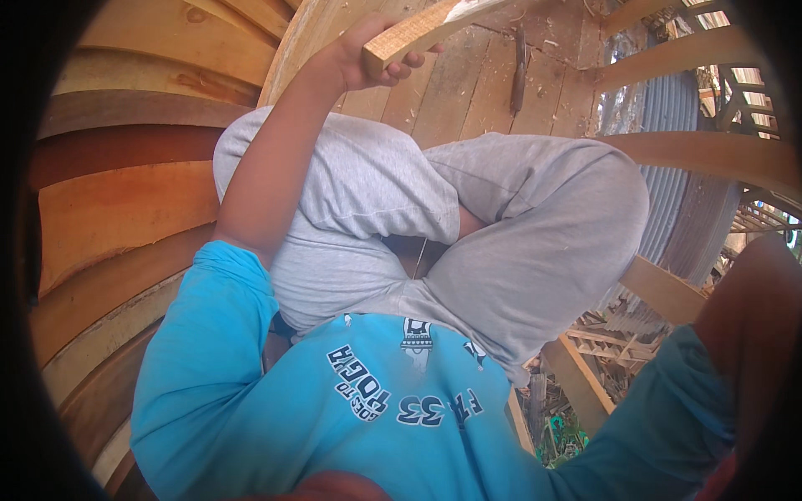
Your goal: The person sits cross-legged on a wooden floor and uses a knife to carve a long rectangular piece of wood. They repeatedly scrape and shave the wood surface, producing wood shavings that accumulate on the floor.
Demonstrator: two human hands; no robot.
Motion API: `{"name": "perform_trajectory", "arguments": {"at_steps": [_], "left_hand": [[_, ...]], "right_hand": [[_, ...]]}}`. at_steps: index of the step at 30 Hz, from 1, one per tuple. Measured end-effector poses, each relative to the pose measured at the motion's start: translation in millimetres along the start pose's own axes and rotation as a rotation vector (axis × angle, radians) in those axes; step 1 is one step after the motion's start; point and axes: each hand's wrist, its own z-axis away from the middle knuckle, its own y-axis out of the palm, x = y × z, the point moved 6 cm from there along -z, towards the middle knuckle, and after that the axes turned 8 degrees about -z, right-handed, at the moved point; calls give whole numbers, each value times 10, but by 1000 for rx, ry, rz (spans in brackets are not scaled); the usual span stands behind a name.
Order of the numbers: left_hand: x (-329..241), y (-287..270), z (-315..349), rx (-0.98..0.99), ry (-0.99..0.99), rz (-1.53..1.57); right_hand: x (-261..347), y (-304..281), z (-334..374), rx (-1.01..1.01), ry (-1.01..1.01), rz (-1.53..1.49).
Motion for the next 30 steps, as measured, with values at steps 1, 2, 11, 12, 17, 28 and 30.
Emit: {"name": "perform_trajectory", "arguments": {"at_steps": [1, 2, 11, 12, 17, 28, 30], "left_hand": [[32, -26, 36, -17, 19, 0], [79, -49, 68, -47, 7, -16], [-45, 68, -18, -19, 28, -67], [-68, 100, -42, -13, 28, -70], [-5, 54, 37, -60, -15, -44], [-93, 202, 89, -66, -73, 62], [-58, 123, 98, -67, -85, 53]], "right_hand": [[-156, 172, 62, 66, 75, -16], [-337, 346, 123, 125, 151, -20], [-2417, 1971, -196, 242, 589, 68], [-2613, 2073, -242, 246, 617, 84], [-2355, 1751, -93, 148, 560, 21], [-988, 201, 1145, -182, 760, 81], [-967, 120, 1082, -220, 722, 86]]}}
